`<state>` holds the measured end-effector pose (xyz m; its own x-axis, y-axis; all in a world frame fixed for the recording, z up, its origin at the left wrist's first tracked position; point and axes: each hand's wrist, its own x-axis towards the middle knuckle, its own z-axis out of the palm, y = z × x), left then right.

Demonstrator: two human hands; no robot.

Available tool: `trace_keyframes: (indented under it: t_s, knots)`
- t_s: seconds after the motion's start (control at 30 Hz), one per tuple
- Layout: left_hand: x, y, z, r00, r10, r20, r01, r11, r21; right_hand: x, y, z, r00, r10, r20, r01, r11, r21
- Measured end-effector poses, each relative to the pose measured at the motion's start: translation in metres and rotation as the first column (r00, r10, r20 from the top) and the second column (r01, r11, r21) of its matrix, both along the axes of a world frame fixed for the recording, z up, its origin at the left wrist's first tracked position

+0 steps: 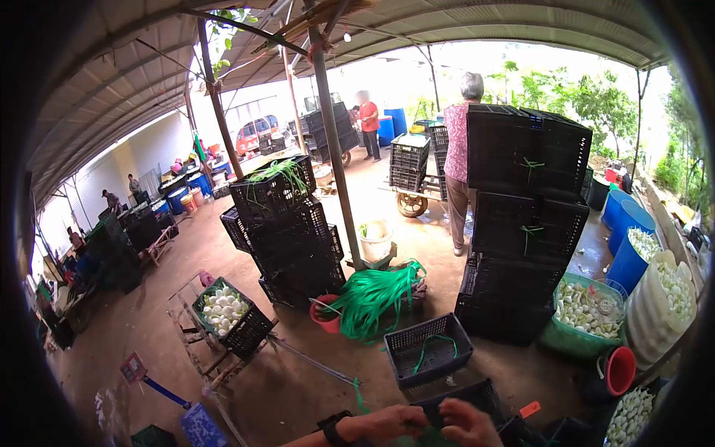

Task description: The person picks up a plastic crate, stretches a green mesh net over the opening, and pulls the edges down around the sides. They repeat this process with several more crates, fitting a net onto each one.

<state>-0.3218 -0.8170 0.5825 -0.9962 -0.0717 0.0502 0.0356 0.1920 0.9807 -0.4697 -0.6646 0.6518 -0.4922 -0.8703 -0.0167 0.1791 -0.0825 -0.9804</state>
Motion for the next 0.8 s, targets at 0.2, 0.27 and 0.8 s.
trace_keyframes:
  t_s: [0.2, 0.27, 0.8]
  knots:
    - [0.002, 0.002, 0.000, 0.974, 0.226, 0.022, -0.223, 0.970, -0.093, 0.015, 0.019, -0.043, 0.967, 0.184, 0.177, -0.221, 0.950, 0.219]
    - [0.001, 0.001, -0.019, 0.961, 0.267, -0.074, -0.276, 0.950, -0.148, 0.018, 0.020, -0.050, 0.979, 0.133, 0.152, -0.162, 0.967, 0.198]
    - [-0.018, 0.061, -0.004, 0.869, 0.392, 0.301, -0.493, 0.734, 0.467, 0.019, 0.001, -0.119, 0.941, -0.303, 0.150, 0.294, 0.953, 0.076]
